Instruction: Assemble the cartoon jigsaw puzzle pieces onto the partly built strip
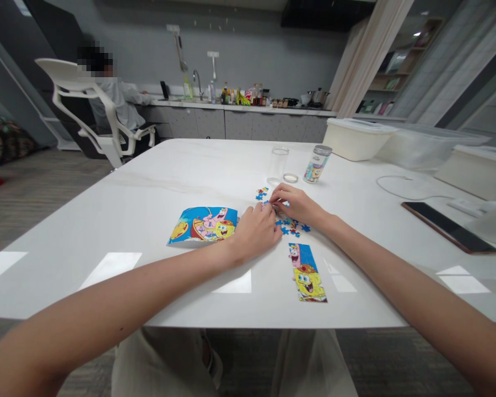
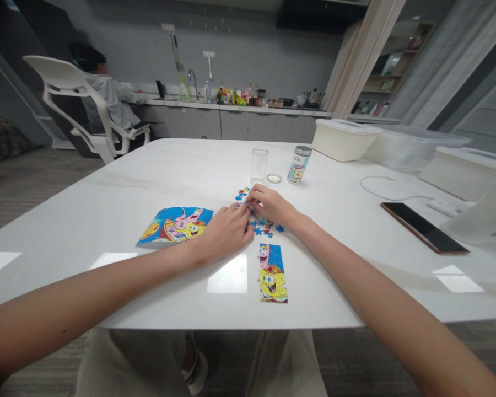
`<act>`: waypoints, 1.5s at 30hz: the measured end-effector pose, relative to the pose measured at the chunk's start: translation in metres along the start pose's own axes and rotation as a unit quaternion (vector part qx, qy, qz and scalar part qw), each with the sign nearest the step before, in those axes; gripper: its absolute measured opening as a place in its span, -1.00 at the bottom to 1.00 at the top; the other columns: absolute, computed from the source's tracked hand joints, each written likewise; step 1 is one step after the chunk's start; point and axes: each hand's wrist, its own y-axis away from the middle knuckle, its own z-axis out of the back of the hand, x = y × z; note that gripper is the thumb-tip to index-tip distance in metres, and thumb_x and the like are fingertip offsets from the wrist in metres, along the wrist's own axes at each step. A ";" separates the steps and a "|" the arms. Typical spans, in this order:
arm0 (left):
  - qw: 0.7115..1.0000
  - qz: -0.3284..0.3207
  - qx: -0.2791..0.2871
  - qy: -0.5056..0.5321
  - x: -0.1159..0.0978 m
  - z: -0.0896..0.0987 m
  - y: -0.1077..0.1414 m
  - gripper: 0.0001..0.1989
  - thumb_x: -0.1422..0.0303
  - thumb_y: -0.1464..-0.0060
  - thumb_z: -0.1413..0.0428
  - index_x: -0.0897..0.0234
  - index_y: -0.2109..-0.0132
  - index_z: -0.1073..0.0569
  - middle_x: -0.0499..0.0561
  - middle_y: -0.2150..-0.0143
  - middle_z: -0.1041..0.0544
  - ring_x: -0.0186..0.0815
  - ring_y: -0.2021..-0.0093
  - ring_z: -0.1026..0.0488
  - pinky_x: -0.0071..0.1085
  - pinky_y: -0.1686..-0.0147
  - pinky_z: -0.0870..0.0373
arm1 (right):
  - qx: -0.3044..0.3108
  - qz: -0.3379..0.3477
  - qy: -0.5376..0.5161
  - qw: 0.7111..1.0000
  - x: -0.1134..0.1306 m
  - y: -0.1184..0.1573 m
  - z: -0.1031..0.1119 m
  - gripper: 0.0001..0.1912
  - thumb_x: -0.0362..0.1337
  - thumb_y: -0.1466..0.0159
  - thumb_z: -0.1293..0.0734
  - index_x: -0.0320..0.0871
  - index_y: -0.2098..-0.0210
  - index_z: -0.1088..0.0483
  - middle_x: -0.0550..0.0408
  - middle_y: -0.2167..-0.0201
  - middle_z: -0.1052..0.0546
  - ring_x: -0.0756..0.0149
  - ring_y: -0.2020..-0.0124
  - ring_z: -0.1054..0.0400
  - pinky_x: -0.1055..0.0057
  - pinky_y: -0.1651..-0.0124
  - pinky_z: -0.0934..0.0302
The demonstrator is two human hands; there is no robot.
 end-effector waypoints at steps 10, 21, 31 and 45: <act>1.000 0.008 0.021 -0.007 -0.001 0.004 0.000 -0.60 0.28 -0.29 0.18 0.49 0.06 -0.45 0.28 0.10 -0.48 -0.05 0.10 -0.41 -0.19 0.14 -0.32 | -0.003 -0.073 0.049 0.996 -0.003 0.001 0.003 -0.77 -0.50 -0.18 -0.26 -0.15 0.39 -0.53 0.02 0.32 -0.52 0.29 0.34 -0.44 0.32 0.21 -0.35; 0.999 0.020 0.026 -0.013 -0.001 0.006 0.000 -0.58 0.25 -0.29 0.16 0.50 0.08 -0.46 0.28 0.11 -0.47 -0.05 0.08 -0.39 -0.22 0.16 -0.30 | 0.039 -0.079 0.083 0.993 -0.011 0.004 -0.001 -0.69 -0.56 -0.12 -0.25 -0.15 0.36 -0.59 0.00 0.20 -0.56 0.26 0.23 -0.46 0.32 0.13 -0.35; 0.999 0.014 0.042 -0.011 0.000 0.007 0.000 -0.58 0.27 -0.29 0.18 0.50 0.06 -0.44 0.28 0.16 -0.51 -0.06 0.12 -0.42 -0.21 0.16 -0.28 | 0.075 -0.075 0.062 0.992 -0.005 0.004 0.000 -0.71 -0.51 -0.19 -0.24 -0.19 0.25 -0.57 -0.04 0.26 -0.52 0.23 0.24 -0.43 0.33 0.15 -0.30; 0.999 -0.008 0.000 -0.045 0.002 0.004 -0.002 -0.64 0.32 -0.26 0.17 0.46 0.15 -0.46 0.29 0.20 -0.48 -0.02 0.16 -0.39 -0.17 0.22 -0.30 | 0.092 -0.101 0.072 0.988 -0.001 0.001 0.001 -0.66 -0.58 -0.19 -0.20 -0.20 0.20 -0.52 -0.06 0.17 -0.47 0.24 0.12 -0.36 0.31 0.05 -0.26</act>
